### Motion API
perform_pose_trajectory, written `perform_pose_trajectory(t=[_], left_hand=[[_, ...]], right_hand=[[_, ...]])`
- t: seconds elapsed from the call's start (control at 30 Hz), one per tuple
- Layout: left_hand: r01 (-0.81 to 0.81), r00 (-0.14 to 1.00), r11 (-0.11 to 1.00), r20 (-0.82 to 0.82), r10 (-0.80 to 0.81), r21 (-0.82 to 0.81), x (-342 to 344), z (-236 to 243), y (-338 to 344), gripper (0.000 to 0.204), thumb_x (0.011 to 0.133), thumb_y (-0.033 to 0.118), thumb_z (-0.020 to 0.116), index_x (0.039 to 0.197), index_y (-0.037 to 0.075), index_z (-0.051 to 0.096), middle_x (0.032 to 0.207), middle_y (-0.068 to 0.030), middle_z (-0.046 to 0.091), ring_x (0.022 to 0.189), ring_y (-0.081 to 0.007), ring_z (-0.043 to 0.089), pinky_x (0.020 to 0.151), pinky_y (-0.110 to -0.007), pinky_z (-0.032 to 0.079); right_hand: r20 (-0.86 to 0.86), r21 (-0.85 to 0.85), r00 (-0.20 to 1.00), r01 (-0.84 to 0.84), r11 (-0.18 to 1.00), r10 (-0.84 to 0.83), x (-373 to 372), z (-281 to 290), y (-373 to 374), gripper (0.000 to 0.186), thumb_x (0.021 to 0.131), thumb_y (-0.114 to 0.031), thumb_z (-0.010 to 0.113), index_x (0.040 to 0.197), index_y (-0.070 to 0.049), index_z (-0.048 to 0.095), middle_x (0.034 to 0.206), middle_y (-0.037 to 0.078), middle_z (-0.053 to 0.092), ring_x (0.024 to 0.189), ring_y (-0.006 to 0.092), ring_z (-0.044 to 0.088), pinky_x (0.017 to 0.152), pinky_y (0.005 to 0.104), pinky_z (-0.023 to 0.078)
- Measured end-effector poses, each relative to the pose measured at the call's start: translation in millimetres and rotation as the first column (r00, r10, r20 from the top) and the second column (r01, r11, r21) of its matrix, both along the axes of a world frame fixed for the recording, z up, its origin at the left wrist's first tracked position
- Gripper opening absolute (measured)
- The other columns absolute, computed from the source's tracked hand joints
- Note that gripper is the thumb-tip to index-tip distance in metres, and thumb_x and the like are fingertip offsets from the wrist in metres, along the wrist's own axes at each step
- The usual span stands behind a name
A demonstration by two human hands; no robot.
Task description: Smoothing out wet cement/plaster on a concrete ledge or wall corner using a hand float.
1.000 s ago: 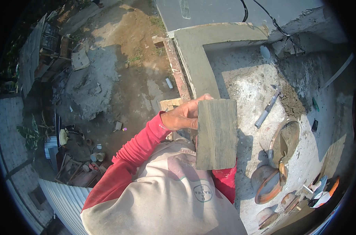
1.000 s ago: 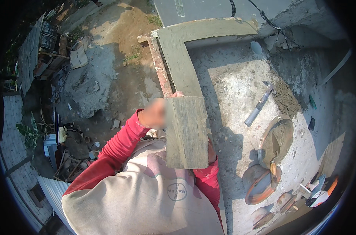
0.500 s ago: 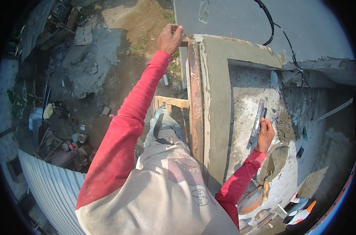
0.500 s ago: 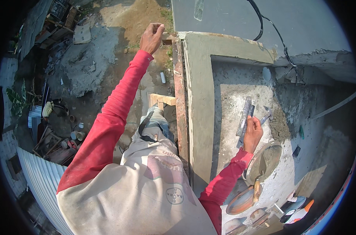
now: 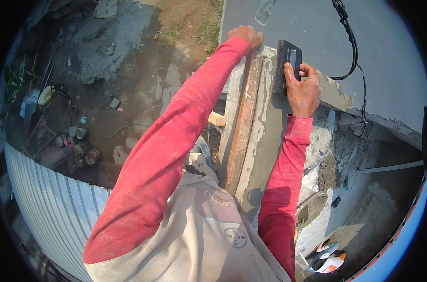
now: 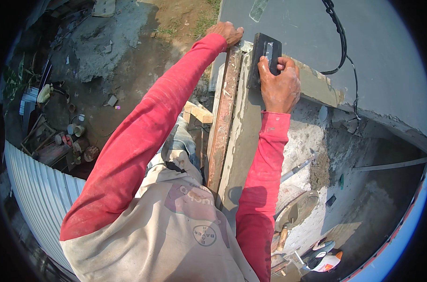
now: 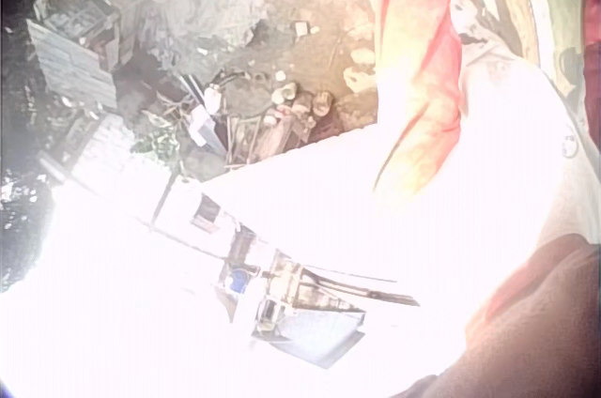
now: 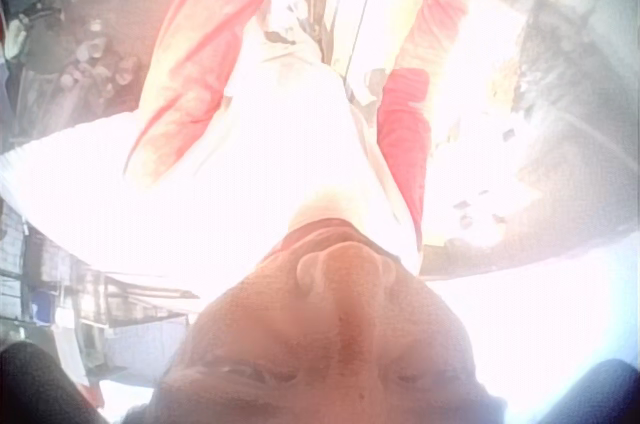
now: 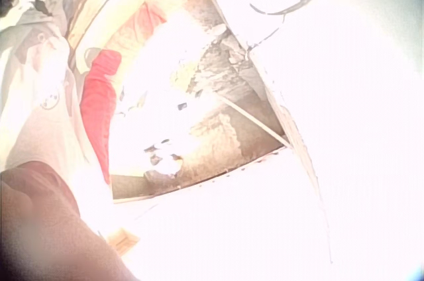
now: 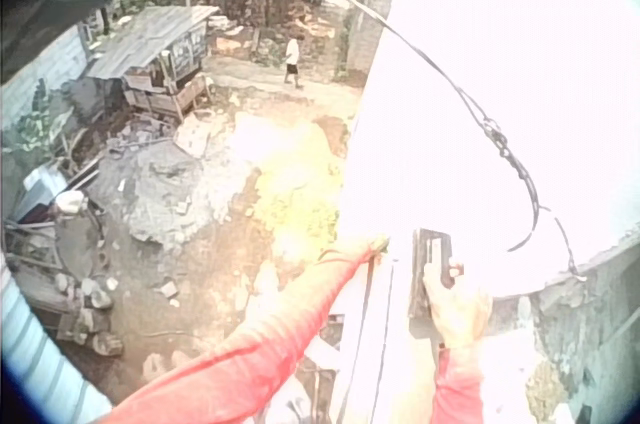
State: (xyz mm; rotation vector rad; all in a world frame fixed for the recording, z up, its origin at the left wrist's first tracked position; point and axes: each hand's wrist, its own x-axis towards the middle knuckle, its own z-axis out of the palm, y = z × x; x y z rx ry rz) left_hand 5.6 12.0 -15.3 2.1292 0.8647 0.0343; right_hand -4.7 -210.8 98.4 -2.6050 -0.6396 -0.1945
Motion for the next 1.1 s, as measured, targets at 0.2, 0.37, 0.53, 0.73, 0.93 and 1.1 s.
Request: perform_pose_trajectory(t=[0.2, 0.37, 0.53, 0.73, 0.93, 1.1], left_hand=[[-0.006, 1.000, 1.000, -0.003, 0.006, -0.025, 2, 2, -2, 0.066, 0.098, 0.052, 0.050, 0.110, -0.006, 0.079, 0.111, -0.0331, 0.076, 0.109, -0.0455, 0.075, 0.101, -0.052, 0.057], [-0.051, 0.997, 0.998, 0.053, 0.050, 0.023, 3, -5, -6, 0.066, 0.098, 0.052, 0.050, 0.106, -0.005, 0.080, 0.104, -0.0314, 0.077, 0.104, -0.0450, 0.076, 0.098, -0.052, 0.058], [-0.023, 0.998, 1.000, 0.059, 0.022, 0.005, 3, -9, -3, 0.066, 0.096, 0.053, 0.049, 0.101, -0.005, 0.081, 0.100, -0.0308, 0.078, 0.097, -0.0445, 0.077, 0.095, -0.052, 0.059], [-0.014, 1.000, 1.000, -0.015, 0.014, 0.007, 2, -1, -5, 0.063, 0.097, 0.052, 0.051, 0.109, -0.002, 0.080, 0.114, -0.0270, 0.078, 0.114, -0.0418, 0.074, 0.103, -0.050, 0.055], [0.014, 1.000, 1.000, -0.008, -0.014, 0.006, 13, -22, 2, 0.065, 0.094, 0.053, 0.052, 0.109, -0.004, 0.079, 0.116, -0.0293, 0.077, 0.115, -0.0436, 0.073, 0.102, -0.051, 0.055], [-0.034, 0.844, 0.967, 0.526, -0.107, 0.252, 9, -68, 1, 0.065, 0.100, 0.063, 0.060, 0.128, 0.006, 0.073, 0.116, -0.0213, 0.077, 0.102, -0.0362, 0.074, 0.091, -0.046, 0.059]], right_hand=[[0.079, -0.118, 0.993, 0.096, 0.988, -0.087, 10, 2, 0, 0.054, 0.087, -0.045, 0.084, 0.119, -0.003, 0.073, 0.113, 0.013, 0.073, 0.097, 0.0332, 0.074, 0.085, 0.0465, 0.057], [0.065, -0.016, 0.983, 0.172, 0.985, -0.171, -9, 20, -19, 0.053, 0.085, -0.043, 0.087, 0.117, -0.002, 0.075, 0.109, 0.014, 0.074, 0.084, 0.0293, 0.072, 0.078, 0.0432, 0.056], [0.025, -0.072, 0.997, 0.078, 0.994, -0.076, -28, 11, -36, 0.048, 0.085, -0.038, 0.088, 0.114, -0.003, 0.074, 0.105, 0.012, 0.072, 0.080, 0.0257, 0.068, 0.075, 0.0402, 0.056], [-0.076, -0.027, 0.993, 0.090, 0.996, -0.091, -51, 18, -51, 0.043, 0.084, -0.033, 0.090, 0.114, -0.006, 0.075, 0.101, 0.008, 0.069, 0.075, 0.0183, 0.063, 0.072, 0.0368, 0.055], [0.212, -0.090, 0.946, 0.269, 0.959, -0.245, -62, 20, -68, 0.043, 0.083, -0.032, 0.091, 0.114, -0.007, 0.074, 0.101, 0.007, 0.067, 0.078, 0.0180, 0.063, 0.071, 0.0369, 0.054], [-0.205, -0.079, 0.978, 0.006, 0.997, -0.022, -91, 18, -84, 0.046, 0.081, -0.030, 0.091, 0.115, -0.004, 0.073, 0.099, 0.006, 0.066, 0.074, 0.0187, 0.059, 0.071, 0.0373, 0.053]])
